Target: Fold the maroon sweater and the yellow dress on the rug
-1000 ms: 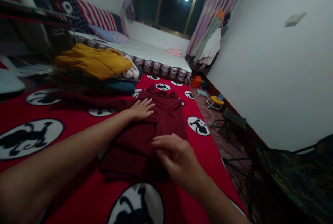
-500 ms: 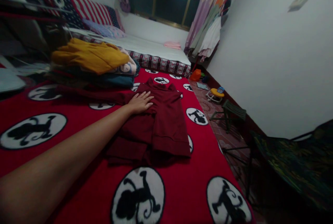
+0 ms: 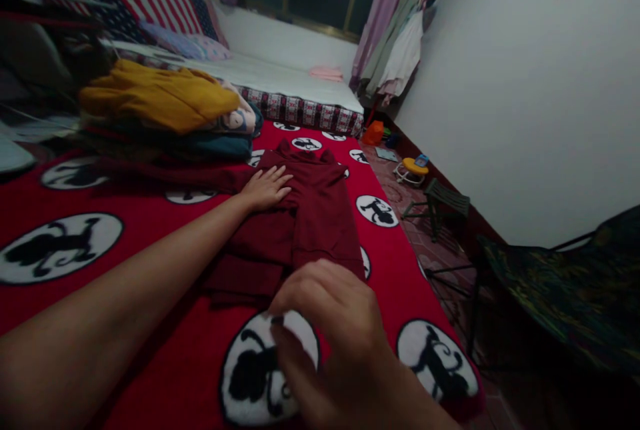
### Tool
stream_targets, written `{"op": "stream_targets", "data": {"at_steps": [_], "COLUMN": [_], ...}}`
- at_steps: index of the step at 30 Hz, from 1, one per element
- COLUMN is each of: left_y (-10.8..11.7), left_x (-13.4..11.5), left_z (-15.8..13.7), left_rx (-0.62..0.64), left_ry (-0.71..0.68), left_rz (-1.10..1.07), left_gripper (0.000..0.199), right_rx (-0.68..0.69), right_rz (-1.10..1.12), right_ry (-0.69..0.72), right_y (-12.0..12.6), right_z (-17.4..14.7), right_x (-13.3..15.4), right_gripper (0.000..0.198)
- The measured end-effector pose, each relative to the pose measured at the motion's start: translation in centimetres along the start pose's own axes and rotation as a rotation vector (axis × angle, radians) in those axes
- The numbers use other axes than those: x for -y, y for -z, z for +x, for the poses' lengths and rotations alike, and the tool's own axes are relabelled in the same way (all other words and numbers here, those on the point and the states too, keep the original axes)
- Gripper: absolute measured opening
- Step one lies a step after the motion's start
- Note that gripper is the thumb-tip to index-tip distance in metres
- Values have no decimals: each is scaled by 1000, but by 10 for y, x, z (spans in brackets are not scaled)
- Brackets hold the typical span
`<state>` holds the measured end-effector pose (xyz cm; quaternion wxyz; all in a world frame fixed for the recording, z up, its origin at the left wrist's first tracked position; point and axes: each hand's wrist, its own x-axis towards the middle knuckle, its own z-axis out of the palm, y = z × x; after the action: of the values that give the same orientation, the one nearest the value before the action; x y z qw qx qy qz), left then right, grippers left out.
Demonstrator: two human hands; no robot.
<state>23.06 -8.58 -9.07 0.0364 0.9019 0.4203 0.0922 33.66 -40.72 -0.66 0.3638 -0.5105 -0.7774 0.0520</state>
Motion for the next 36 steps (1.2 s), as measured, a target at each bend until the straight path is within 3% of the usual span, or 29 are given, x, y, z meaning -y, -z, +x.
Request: {"op": "stream_targets", "data": {"at_steps": [5,8,11,12,16,18,21,24,27,30,32,34,36], "left_y": [-2,-3,-3,-2,1,3,3,1,-1,9,25,45,65], "left_x": [1,4,7,8,6,4,2,1,7,25,45,73,105], "left_z": [-6,-10,-12,-13,-16,-17,-19,-26,-46,-81,-106,-127,-141], "left_rx": [-151,-317,-429,-443,-460,-455,-443,-423,-404,-358,-364,-454,-557], "left_ry": [-25,-44,-46,-43,-33,-35,-46,-77,-117,-189,-114,140,432], "left_rz": [-84,-240,-341,-345,-333,-323,-311,-316,-329,-433,-497,-457,-343], "left_gripper": [51,40,33,33,28,27,25,23,28,27,22,21,32], "right_rx": [40,21,-66,-34,384,496,393,70,117,208,206,187,162], "right_rz": [-366,-324,-155,-110,-13,128,349,181,-147,-314,-311,-285,-268], "right_ry": [-131,-105,-97,-113,-218,-279,-330,-297,-247,-194,-172,-165,-164], "right_y": [-39,-47,-44,-42,-29,-24,-35,-70,-108,-126,-127,-125,-123], "right_z": [27,28,32,35,56,80,124,156,160,149,144,143,144], "right_x": [-57,-78,-78,-74,-62,-66,-86,-114,-136,-147,-150,-151,-152], "right_gripper": [45,37,31,30,34,33,29,40,49,52,49,45,43]}}
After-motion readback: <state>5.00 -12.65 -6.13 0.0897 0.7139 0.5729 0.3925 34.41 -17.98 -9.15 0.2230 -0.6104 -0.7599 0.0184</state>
